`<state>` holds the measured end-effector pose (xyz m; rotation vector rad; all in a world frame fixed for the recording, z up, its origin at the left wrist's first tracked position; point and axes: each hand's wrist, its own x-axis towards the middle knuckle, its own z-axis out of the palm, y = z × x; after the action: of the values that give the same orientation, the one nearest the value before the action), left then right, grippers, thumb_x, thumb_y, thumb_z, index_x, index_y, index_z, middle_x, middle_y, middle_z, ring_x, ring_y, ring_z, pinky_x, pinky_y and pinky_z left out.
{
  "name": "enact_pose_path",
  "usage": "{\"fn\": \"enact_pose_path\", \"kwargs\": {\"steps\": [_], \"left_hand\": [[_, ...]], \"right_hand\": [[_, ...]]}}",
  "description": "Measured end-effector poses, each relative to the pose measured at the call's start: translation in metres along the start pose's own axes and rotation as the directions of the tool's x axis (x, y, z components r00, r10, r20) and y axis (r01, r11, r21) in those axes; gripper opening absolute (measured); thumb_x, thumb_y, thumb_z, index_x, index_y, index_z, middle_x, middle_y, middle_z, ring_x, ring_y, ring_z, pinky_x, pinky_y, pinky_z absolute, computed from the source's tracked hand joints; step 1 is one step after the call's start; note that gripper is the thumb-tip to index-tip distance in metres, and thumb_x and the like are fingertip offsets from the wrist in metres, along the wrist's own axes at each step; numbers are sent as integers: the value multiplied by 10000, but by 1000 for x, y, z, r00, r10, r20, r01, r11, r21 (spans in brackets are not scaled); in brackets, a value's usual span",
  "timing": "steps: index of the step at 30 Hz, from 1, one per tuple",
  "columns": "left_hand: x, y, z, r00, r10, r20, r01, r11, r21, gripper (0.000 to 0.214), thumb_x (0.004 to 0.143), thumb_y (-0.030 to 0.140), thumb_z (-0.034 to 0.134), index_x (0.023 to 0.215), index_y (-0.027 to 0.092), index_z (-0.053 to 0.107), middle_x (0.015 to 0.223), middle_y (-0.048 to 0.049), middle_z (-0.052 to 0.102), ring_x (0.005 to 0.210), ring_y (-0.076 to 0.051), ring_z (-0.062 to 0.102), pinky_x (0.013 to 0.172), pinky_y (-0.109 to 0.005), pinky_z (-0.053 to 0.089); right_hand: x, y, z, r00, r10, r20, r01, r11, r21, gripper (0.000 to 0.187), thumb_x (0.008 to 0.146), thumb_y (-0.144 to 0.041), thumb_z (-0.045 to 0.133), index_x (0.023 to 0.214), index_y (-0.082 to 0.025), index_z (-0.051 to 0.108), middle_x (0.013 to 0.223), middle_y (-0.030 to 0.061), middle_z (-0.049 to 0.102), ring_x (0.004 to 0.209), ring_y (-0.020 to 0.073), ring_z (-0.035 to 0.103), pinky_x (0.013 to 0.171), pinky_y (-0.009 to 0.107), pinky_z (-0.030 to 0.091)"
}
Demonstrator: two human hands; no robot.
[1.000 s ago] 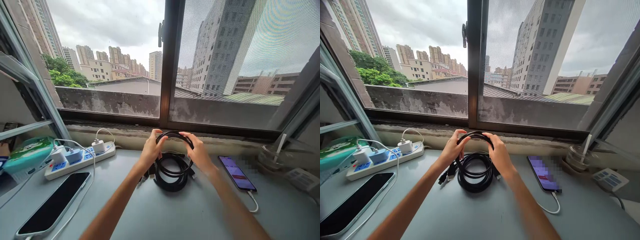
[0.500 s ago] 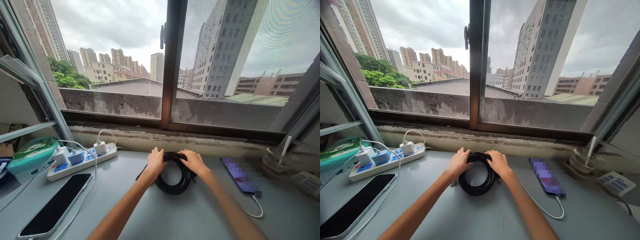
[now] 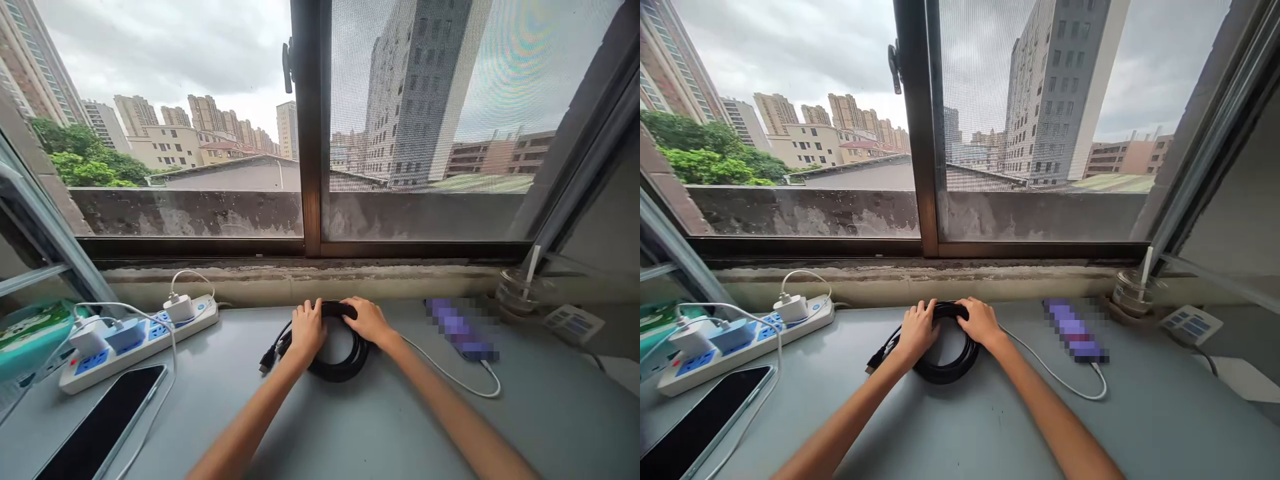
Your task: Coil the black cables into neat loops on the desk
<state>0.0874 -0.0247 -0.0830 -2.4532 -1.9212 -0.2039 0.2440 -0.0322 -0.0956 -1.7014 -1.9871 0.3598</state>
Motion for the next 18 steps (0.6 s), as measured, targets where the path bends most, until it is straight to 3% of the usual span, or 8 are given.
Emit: {"fn": "enact_pose_path", "kwargs": {"steps": [4,8,13,15,18], "left_hand": [[9,-17,-13,998,-3,64,7,998,-67,556,835,443,471,1316,166,482,1233,-150,574,1163,-305,500,986,-415,328],[20,-52,-34,979,-105,176,124,987,-99,762,764,709,376,1266,157,533,1270,-191,569,1230,-360,461,986,-461,331],[26,-86,-39,898,-197,393,264,957,-123,862,811,717,98,1088,114,648,1143,-195,655,885,-318,671,755,-377,479],[27,-89,-33,875,-219,432,295,948,-117,875,809,723,134,1119,72,629,1182,-220,631,881,-323,675,700,-362,490],[29,-90,-24,876,-228,425,295,951,-97,805,826,692,227,1172,68,600,1250,-221,590,1020,-333,635,726,-349,489]], "right_hand": [[0,4,-9,1000,18,25,-20,996,91,368,829,-450,548,1156,-299,624,1129,16,678,1079,229,604,892,334,430],[4,16,-16,993,112,29,-116,969,220,593,855,-670,333,981,-230,710,993,81,710,1022,281,623,856,377,437],[15,35,-3,981,192,12,-177,876,450,732,844,-705,256,759,-134,707,763,85,692,806,228,648,630,279,482],[18,41,7,977,210,22,-190,828,528,729,839,-701,271,716,-115,688,668,68,663,691,199,638,542,257,475],[19,50,22,976,218,24,-187,768,613,668,894,-619,272,708,-111,664,610,41,630,587,152,610,484,234,461]]}}
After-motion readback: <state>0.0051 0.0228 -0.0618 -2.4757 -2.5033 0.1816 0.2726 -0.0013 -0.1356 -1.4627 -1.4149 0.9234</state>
